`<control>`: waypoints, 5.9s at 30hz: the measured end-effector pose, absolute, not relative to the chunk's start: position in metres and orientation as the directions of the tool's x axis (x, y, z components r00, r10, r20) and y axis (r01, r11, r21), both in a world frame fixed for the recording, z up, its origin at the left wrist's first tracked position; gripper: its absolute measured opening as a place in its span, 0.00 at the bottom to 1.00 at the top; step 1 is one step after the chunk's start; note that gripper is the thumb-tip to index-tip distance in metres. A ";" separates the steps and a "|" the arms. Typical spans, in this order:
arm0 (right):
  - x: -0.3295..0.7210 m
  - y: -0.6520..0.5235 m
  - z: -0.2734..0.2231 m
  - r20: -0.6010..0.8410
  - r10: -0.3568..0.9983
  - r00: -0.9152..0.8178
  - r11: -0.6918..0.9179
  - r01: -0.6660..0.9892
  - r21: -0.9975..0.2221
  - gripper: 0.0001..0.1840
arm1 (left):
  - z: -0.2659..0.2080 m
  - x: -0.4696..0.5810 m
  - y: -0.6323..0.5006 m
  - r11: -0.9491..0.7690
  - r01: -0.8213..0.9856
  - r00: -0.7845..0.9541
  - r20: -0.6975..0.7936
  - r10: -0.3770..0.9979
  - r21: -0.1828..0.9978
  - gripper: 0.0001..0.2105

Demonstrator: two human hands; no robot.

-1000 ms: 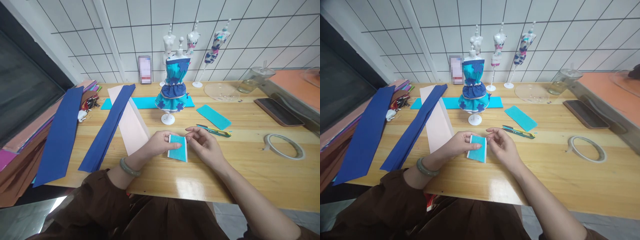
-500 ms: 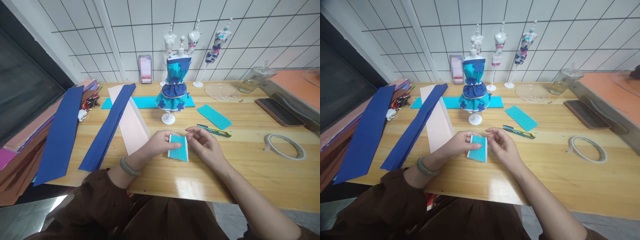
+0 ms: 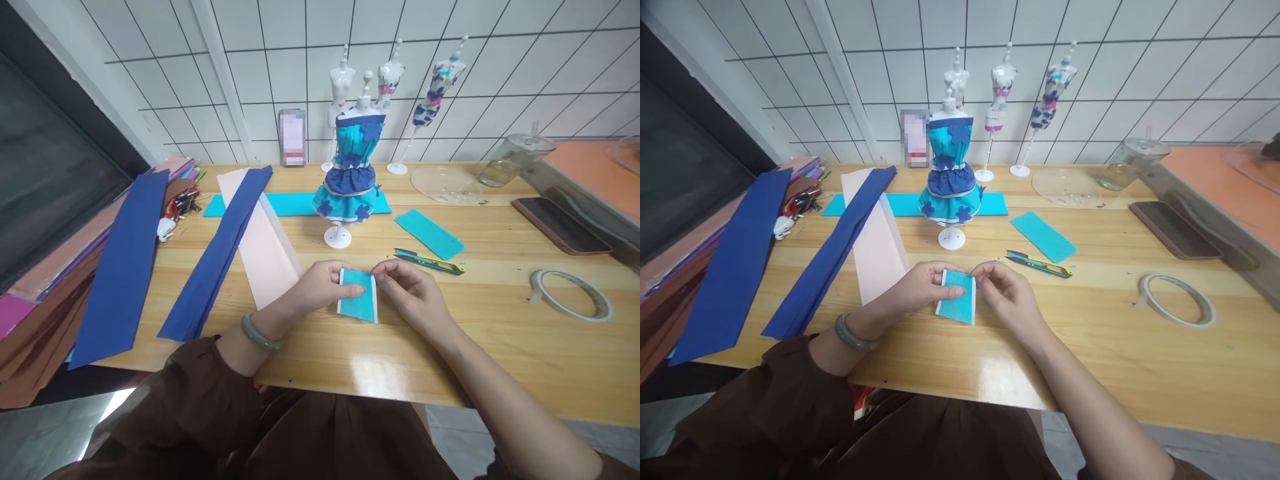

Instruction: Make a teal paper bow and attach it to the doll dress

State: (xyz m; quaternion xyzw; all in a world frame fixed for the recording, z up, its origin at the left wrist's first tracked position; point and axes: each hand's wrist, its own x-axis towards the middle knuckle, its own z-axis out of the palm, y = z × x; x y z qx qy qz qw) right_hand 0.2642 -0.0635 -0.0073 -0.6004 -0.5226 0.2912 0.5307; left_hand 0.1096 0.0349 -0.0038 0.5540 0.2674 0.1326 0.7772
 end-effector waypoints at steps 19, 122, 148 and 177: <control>0.262 -0.064 -0.002 0.201 0.940 0.276 0.108 0.317 -0.942 0.06 | 0.000 0.111 0.033 0.356 0.120 0.797 -0.304 0.522 0.927 0.21; 0.258 -0.068 0.007 0.026 0.979 0.203 -0.004 0.148 -0.989 0.14 | 0.005 0.102 0.041 -0.062 0.164 0.869 -0.114 0.481 0.985 0.16; 0.257 -0.065 -0.003 -0.006 0.986 0.164 -0.022 0.097 -0.995 0.19 | 0.000 0.104 0.045 0.094 0.073 0.805 -0.114 0.582 0.993 0.12; 0.260 -0.061 -0.005 -0.079 0.935 0.346 -0.105 0.058 -0.993 0.23 | -0.001 0.109 0.048 0.317 -0.044 0.724 -0.189 0.663 0.947 0.19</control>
